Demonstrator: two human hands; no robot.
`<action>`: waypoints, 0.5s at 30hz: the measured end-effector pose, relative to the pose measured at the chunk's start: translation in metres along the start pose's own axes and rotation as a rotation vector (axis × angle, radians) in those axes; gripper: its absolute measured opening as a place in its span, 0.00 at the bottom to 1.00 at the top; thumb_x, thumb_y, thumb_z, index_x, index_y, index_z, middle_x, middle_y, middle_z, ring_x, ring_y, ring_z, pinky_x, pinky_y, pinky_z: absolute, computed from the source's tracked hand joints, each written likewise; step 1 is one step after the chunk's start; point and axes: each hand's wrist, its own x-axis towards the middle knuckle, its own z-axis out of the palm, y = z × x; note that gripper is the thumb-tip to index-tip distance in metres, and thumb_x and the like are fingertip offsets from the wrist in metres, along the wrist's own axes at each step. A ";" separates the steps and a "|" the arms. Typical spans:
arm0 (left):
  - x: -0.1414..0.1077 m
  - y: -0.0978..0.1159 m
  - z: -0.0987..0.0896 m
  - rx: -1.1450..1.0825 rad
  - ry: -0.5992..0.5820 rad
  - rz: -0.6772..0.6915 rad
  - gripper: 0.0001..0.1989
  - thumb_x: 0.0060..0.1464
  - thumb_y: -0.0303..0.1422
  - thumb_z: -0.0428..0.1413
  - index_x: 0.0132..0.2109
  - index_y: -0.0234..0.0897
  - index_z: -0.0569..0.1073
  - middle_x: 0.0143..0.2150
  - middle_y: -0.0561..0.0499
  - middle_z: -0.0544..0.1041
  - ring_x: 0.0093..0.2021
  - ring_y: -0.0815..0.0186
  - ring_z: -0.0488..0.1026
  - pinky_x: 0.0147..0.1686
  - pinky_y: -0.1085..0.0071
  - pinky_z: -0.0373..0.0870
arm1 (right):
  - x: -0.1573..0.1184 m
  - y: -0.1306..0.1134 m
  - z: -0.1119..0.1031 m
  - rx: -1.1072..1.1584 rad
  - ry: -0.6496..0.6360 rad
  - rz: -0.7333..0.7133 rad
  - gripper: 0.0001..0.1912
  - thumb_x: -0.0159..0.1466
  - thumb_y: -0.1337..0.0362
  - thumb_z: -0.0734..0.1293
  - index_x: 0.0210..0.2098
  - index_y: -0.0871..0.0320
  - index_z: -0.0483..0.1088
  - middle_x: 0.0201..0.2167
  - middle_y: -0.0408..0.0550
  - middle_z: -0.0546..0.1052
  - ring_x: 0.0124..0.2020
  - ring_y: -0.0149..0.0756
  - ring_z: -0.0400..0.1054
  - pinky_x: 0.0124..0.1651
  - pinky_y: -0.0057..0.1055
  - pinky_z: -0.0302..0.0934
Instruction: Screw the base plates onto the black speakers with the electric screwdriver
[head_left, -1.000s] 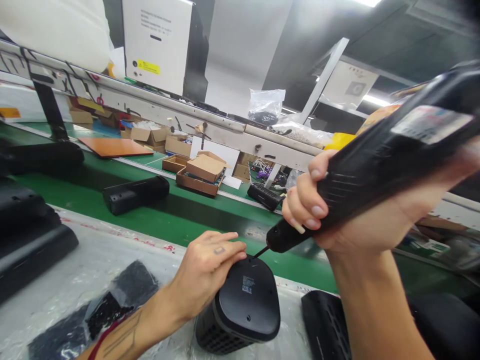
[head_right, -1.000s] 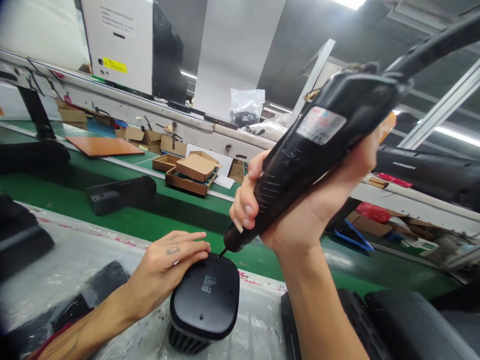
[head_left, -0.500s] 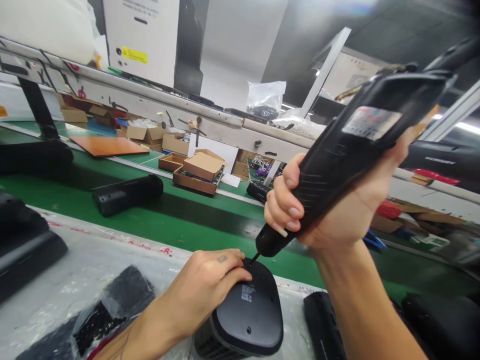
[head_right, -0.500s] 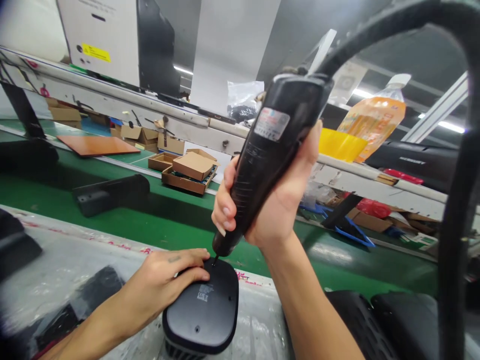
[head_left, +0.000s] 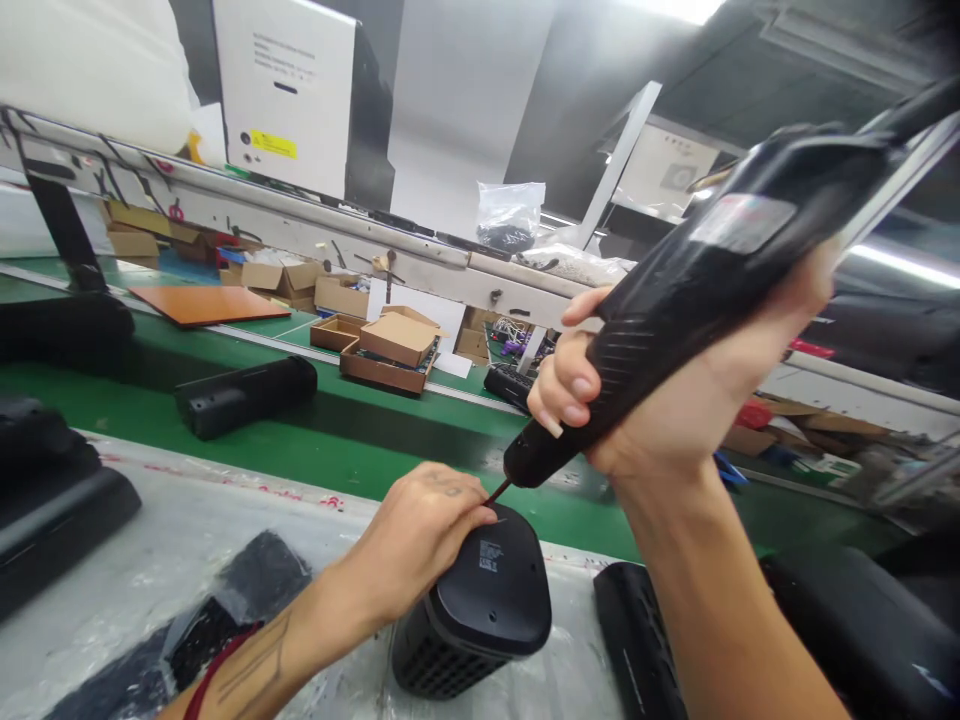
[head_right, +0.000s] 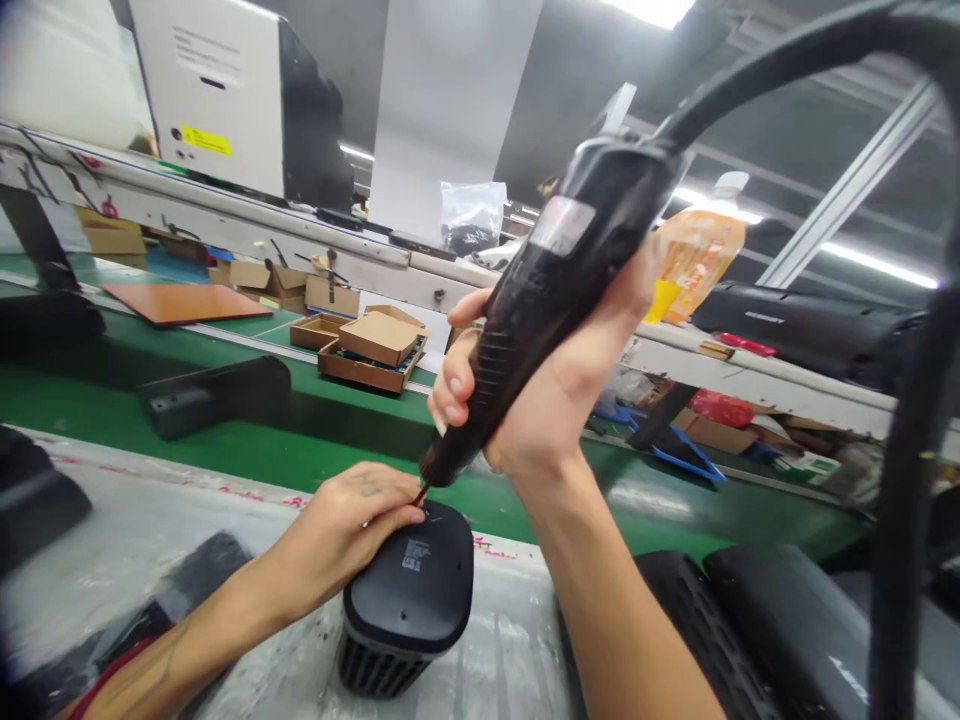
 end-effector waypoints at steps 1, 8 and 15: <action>0.001 0.001 0.000 -0.005 0.006 0.026 0.14 0.69 0.32 0.52 0.34 0.34 0.78 0.35 0.50 0.84 0.38 0.62 0.82 0.45 0.66 0.74 | 0.000 -0.003 -0.001 0.008 -0.017 -0.022 0.50 0.59 0.26 0.30 0.25 0.59 0.62 0.11 0.43 0.54 0.10 0.34 0.51 0.11 0.31 0.48; -0.001 0.005 0.001 -0.042 0.111 0.048 0.13 0.68 0.34 0.55 0.35 0.35 0.77 0.33 0.52 0.83 0.36 0.66 0.80 0.42 0.70 0.73 | -0.003 -0.007 -0.008 0.066 -0.199 -0.183 0.45 0.57 0.21 0.52 0.29 0.60 0.65 0.13 0.40 0.57 0.11 0.31 0.52 0.11 0.28 0.50; 0.002 0.011 0.000 -0.016 -0.009 0.093 0.19 0.69 0.37 0.53 0.30 0.35 0.76 0.30 0.54 0.83 0.33 0.66 0.81 0.50 0.60 0.70 | -0.013 -0.014 -0.017 0.010 -0.140 -0.153 0.41 0.50 0.23 0.65 0.27 0.59 0.66 0.13 0.40 0.55 0.11 0.32 0.51 0.11 0.30 0.48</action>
